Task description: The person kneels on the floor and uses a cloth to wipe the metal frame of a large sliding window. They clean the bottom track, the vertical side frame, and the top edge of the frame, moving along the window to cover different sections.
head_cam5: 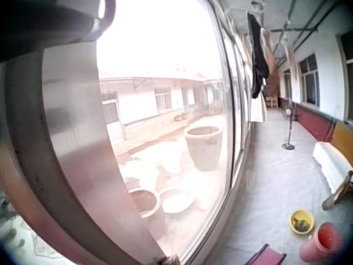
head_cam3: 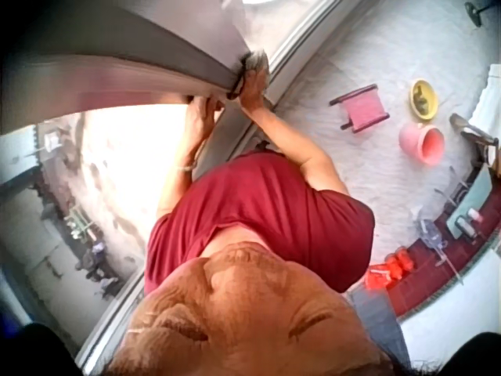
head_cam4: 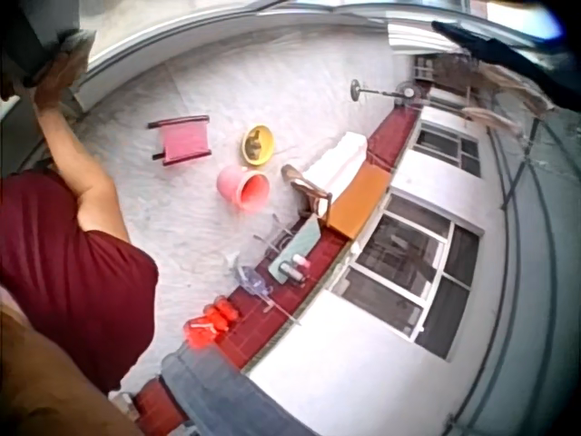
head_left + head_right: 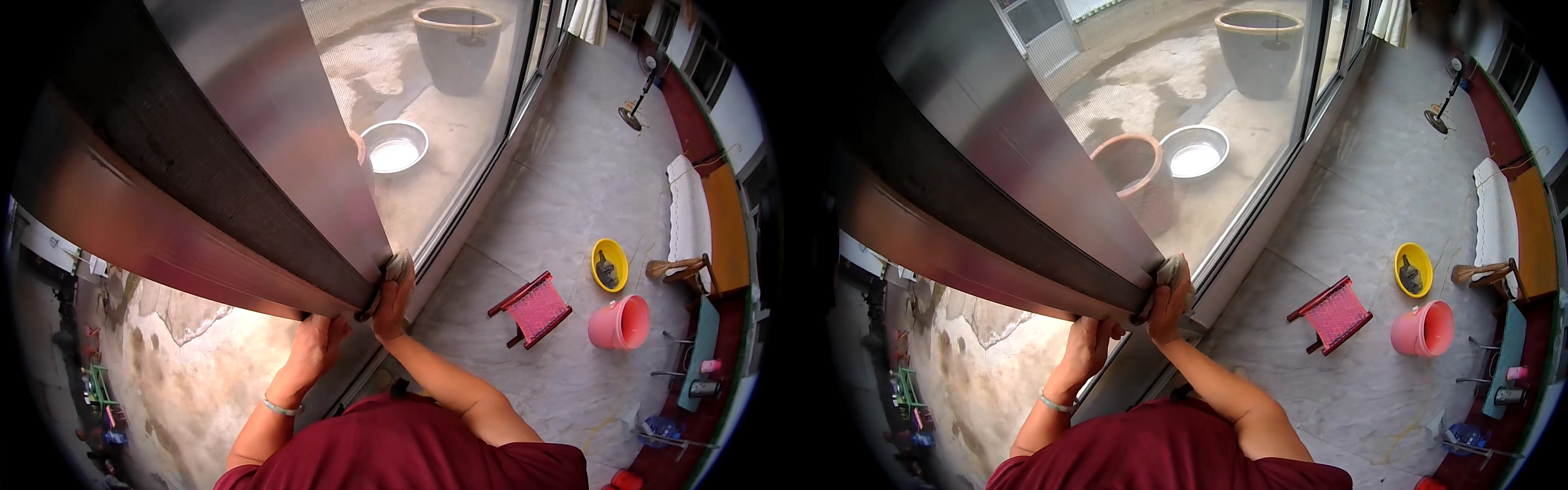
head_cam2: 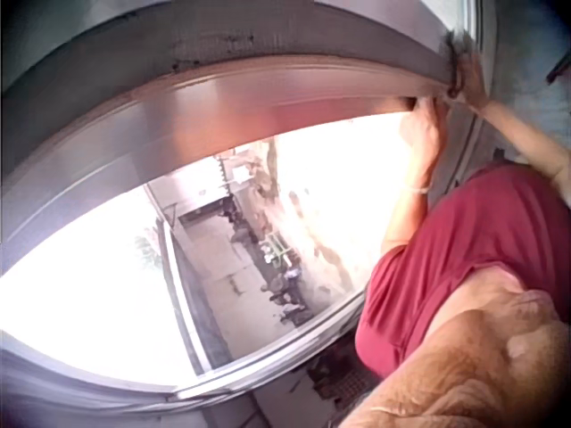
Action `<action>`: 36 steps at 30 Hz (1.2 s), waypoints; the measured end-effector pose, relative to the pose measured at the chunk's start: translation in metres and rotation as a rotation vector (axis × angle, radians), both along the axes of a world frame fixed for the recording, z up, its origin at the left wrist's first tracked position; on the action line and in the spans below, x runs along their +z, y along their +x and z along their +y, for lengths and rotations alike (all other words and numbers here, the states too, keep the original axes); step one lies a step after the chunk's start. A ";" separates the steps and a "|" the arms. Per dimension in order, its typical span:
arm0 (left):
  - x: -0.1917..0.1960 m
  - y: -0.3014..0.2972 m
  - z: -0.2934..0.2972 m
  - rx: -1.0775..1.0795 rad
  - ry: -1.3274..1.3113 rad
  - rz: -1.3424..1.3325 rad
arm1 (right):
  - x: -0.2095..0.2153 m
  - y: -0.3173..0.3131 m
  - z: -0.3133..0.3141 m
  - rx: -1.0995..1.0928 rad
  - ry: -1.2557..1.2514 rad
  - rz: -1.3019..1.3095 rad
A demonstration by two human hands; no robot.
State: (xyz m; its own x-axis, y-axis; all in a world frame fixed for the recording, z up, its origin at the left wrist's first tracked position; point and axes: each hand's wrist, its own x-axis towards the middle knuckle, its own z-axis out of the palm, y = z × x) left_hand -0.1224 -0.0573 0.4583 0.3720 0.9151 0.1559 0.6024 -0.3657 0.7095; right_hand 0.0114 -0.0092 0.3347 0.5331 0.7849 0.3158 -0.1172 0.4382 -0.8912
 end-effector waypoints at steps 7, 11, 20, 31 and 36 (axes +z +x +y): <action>0.001 0.004 -0.003 0.039 -0.023 -0.020 | -0.152 -0.022 0.013 -0.151 -0.388 0.279; -0.003 0.003 -0.006 0.074 0.000 -0.056 | -0.161 -0.021 0.015 -0.178 -0.484 0.273; -0.001 0.009 -0.007 0.084 -0.092 -0.096 | -0.125 -0.011 0.029 -0.088 -0.581 0.500; -0.055 -0.003 0.007 -0.079 0.108 -0.184 | 0.197 0.005 -0.068 0.024 0.300 -0.174; -0.068 -0.026 -0.012 -0.238 0.054 -0.260 | 0.257 -0.029 -0.062 -0.244 0.708 -0.680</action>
